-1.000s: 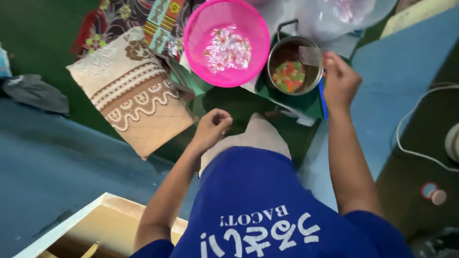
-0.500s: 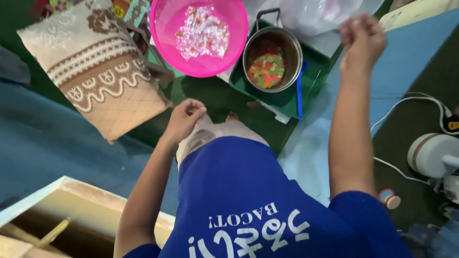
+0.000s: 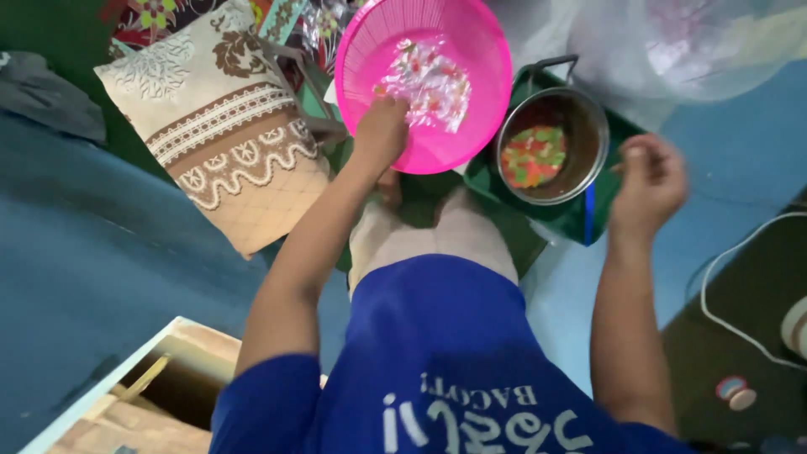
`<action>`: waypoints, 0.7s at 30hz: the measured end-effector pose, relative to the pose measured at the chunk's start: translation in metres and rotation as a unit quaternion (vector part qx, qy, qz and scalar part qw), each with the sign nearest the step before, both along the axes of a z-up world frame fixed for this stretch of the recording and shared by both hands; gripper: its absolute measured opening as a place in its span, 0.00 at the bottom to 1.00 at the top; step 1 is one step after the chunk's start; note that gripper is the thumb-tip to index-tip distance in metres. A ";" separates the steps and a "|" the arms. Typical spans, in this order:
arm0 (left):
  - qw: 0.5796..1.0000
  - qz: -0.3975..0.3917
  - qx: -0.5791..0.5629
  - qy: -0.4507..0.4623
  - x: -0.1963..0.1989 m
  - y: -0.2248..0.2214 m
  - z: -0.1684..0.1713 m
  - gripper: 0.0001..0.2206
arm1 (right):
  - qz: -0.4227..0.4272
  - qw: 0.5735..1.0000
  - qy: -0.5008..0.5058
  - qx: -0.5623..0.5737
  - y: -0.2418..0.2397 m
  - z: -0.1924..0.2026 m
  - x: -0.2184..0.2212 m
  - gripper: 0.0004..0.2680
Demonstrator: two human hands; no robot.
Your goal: Packing small wrapped items from a basket into plastic bags and stirring colorful items in a pot.
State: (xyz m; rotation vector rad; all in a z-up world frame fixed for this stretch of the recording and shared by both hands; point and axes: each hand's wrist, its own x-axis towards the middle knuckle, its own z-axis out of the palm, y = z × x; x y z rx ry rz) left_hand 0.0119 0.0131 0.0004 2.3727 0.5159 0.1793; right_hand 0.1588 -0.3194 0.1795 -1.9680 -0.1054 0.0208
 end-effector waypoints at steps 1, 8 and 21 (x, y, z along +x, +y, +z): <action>0.996 -0.029 0.082 0.028 0.011 0.005 -0.018 0.09 | 0.075 0.994 -0.033 -0.070 0.004 -0.004 -0.020 0.05; 0.908 -0.177 0.366 0.099 0.039 0.015 -0.111 0.06 | 0.282 0.949 -0.070 -0.119 0.037 -0.031 -0.088 0.05; 0.992 0.034 0.086 0.080 0.036 -0.014 -0.001 0.06 | 0.407 0.911 0.046 -0.055 0.075 -0.037 -0.043 0.07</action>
